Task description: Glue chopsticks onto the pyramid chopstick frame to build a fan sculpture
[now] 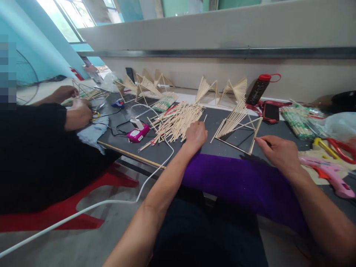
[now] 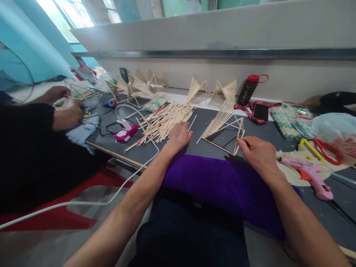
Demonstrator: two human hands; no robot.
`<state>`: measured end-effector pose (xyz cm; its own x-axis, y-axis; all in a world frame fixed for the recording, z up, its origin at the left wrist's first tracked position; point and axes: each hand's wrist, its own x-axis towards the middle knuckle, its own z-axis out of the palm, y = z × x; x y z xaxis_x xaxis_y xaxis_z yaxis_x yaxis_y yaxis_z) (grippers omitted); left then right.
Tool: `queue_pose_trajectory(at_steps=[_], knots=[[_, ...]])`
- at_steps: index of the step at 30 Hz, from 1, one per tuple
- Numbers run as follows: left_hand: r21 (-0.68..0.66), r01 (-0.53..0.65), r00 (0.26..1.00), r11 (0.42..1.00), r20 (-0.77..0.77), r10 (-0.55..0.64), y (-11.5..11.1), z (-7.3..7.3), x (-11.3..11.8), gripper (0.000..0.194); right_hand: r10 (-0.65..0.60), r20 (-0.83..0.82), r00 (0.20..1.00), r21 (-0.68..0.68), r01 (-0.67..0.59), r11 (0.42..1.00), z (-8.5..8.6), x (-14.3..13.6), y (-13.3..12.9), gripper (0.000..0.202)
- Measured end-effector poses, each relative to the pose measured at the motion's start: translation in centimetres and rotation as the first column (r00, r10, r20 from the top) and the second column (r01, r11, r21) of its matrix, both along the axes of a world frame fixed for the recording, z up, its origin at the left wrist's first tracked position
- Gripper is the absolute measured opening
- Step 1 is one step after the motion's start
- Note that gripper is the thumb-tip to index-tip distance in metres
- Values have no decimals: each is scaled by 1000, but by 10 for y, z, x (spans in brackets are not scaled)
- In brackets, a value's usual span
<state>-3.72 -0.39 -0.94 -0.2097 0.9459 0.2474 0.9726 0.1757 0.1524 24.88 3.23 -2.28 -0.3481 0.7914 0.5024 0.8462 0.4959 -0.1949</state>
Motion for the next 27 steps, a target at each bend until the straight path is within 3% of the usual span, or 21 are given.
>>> queue_pose_trajectory(at_steps=[4,7,12,15,18,22,27], knots=[[-113,-52,996,992,-81,43,25,-15,-23,52,98,28,995,126,-101,987,22,-29,-20,40],[-148,-30,997,989,-81,18,33,-27,-21,57,223,97,970,127,-234,964,29,-65,-26,44],[-178,89,993,980,-55,-100,18,-33,-6,57,367,172,914,86,-385,919,10,-113,-25,42],[-185,154,986,971,-38,-163,8,-31,-4,54,433,172,885,46,-447,894,-9,-121,-27,39],[-102,154,985,983,-64,-161,11,-27,-13,45,475,191,859,14,-486,874,-21,-119,-31,39],[-102,20,987,995,-157,-36,28,-23,-37,35,516,211,830,-19,-524,852,-24,-118,-34,39],[-144,-17,981,989,-193,-11,40,-25,-52,35,552,231,801,-84,-548,832,-23,-120,-32,39]])
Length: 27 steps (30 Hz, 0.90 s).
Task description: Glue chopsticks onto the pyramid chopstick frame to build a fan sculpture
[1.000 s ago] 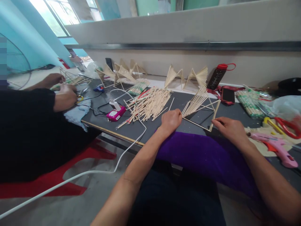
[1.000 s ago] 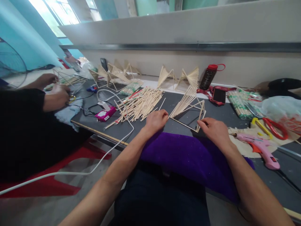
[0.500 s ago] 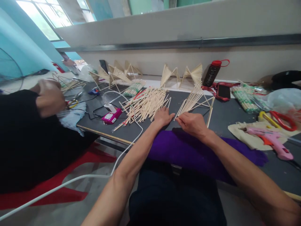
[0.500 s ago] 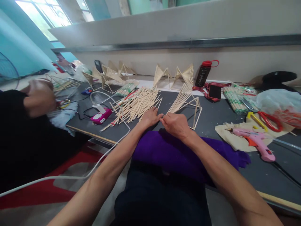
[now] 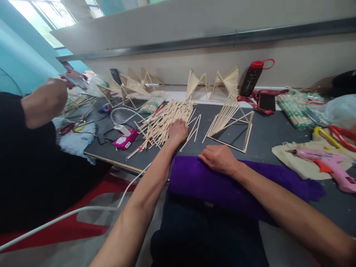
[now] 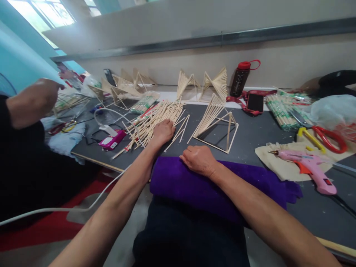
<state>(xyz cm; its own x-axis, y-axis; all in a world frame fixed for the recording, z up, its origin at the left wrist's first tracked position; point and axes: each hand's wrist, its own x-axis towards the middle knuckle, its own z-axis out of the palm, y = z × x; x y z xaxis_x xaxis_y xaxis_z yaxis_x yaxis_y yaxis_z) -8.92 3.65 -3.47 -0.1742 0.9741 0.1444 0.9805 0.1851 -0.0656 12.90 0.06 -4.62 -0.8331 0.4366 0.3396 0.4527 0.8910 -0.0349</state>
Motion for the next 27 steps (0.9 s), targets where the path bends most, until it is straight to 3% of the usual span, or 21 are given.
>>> queue_pose_trajectory(at_steps=[5,9,14,19,27], knots=[[10,75,997,997,-6,-75,-5,-7,19,38,12,26,1000,-37,-11,999,0,0,1,39],[25,120,990,993,74,-121,-10,-3,33,37,27,24,999,-70,-25,997,2,1,1,38],[120,-55,993,991,106,43,-13,5,19,37,33,29,999,-131,-29,991,3,1,3,38],[111,-90,992,990,94,80,-15,5,7,37,38,25,999,-151,-34,988,0,2,5,38],[-11,54,994,998,92,-53,-13,3,12,36,42,-1,999,-207,-41,977,1,3,6,35]])
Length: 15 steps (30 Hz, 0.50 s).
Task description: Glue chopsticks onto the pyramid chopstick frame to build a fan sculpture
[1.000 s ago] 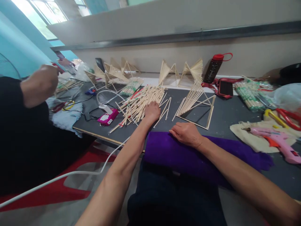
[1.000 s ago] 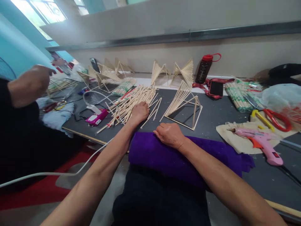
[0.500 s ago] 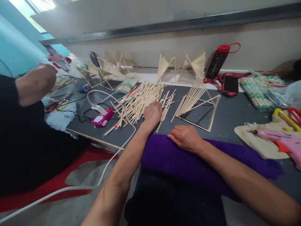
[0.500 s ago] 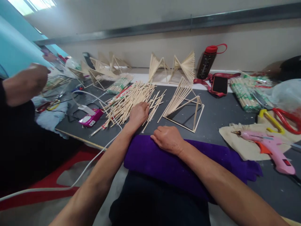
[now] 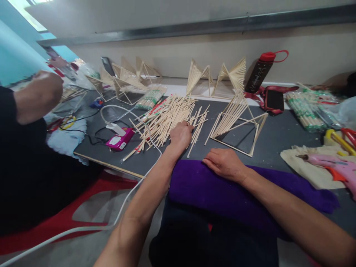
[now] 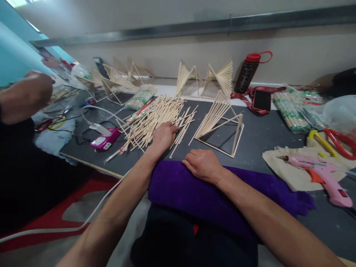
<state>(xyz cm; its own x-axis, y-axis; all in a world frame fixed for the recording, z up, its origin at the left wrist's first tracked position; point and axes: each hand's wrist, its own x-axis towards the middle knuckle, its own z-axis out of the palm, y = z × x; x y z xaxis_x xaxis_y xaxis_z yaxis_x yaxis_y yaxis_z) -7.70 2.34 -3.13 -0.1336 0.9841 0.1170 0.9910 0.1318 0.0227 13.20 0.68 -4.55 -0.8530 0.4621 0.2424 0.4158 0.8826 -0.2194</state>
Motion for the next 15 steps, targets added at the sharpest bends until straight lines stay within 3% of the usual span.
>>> queue_pose_trajectory(at_steps=[10,15], knots=[[-14,-168,984,986,-60,167,5,-1,-6,41,1,27,1000,-54,1,999,2,-1,1,32],[49,-231,970,972,-73,234,10,-7,-19,35,-11,63,998,-49,14,999,3,0,1,33]])
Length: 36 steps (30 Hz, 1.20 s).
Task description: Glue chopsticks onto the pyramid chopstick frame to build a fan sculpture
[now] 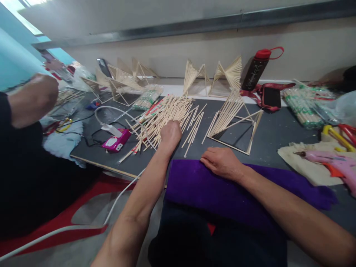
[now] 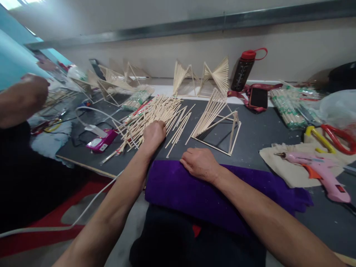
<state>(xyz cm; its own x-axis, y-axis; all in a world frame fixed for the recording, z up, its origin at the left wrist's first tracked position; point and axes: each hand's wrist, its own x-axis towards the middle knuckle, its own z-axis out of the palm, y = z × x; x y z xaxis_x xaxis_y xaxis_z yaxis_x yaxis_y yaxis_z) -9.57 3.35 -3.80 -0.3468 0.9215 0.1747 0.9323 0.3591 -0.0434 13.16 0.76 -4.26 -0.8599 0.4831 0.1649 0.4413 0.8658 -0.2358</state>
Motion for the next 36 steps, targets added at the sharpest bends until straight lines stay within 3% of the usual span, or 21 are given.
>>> queue_pose_trajectory(at_steps=[5,12,16,21,26,32,36], knots=[[14,-36,999,999,26,36,4,1,-5,32,-10,8,1000,-19,10,1000,0,0,0,33],[120,-3,998,993,69,-5,-1,17,1,35,-8,18,1000,-15,8,1000,0,0,0,32],[38,25,997,999,68,-27,-5,20,2,34,-13,25,1000,-14,13,1000,1,0,0,33],[-98,120,993,988,19,-119,-14,14,10,35,-14,29,999,1,14,1000,0,0,0,32],[-86,238,971,967,58,-234,-19,11,23,35,-25,45,999,23,24,999,1,0,-1,30],[53,56,998,997,33,-58,-11,9,2,37,-31,53,998,43,29,999,2,0,-2,29],[49,78,997,996,0,-79,9,12,-11,39,-36,58,998,39,34,999,2,0,-2,29]])
